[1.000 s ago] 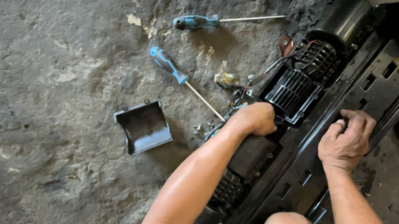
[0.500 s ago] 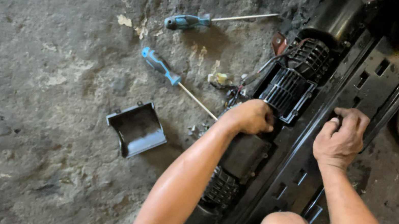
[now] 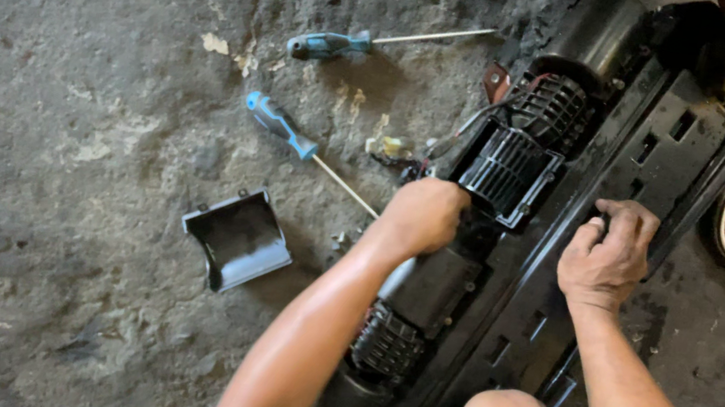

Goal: The person uses a screwdriver to remove screws from a disassembled appliance chassis lying on the floor. They manipulate internal components and wires while another person assists by holding parts of the device.

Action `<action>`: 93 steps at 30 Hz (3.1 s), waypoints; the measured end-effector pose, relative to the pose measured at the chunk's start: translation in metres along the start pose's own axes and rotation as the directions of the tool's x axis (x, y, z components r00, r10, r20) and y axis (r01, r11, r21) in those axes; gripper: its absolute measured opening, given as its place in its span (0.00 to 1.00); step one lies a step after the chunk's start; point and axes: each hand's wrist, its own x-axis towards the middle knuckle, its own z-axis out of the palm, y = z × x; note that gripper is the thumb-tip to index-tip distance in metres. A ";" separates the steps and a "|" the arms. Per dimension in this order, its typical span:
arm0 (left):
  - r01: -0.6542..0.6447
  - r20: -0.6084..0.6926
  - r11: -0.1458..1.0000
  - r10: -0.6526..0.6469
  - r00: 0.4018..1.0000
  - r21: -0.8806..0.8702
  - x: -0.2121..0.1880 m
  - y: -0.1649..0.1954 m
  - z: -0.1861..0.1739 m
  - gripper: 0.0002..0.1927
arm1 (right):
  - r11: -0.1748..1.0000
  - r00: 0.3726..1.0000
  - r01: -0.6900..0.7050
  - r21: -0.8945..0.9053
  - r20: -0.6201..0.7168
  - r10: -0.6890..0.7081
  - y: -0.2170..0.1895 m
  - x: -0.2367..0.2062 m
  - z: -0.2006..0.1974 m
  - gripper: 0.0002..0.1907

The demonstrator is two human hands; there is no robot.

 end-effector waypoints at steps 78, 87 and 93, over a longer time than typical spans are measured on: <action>0.269 0.241 0.766 -0.153 0.958 -0.584 0.051 -0.013 0.032 0.17 | 0.922 0.606 0.006 -0.388 0.735 0.305 -0.153 0.036 0.003 0.15; -0.041 0.056 0.896 0.074 0.996 -0.441 0.053 -0.012 0.025 0.17 | 0.851 0.560 0.274 -0.448 0.793 0.238 -0.152 0.026 0.008 0.14; 0.193 0.223 0.788 -0.073 0.972 -0.584 0.043 -0.005 0.015 0.16 | 0.851 0.653 0.247 -0.463 0.728 0.207 -0.152 0.018 0.000 0.11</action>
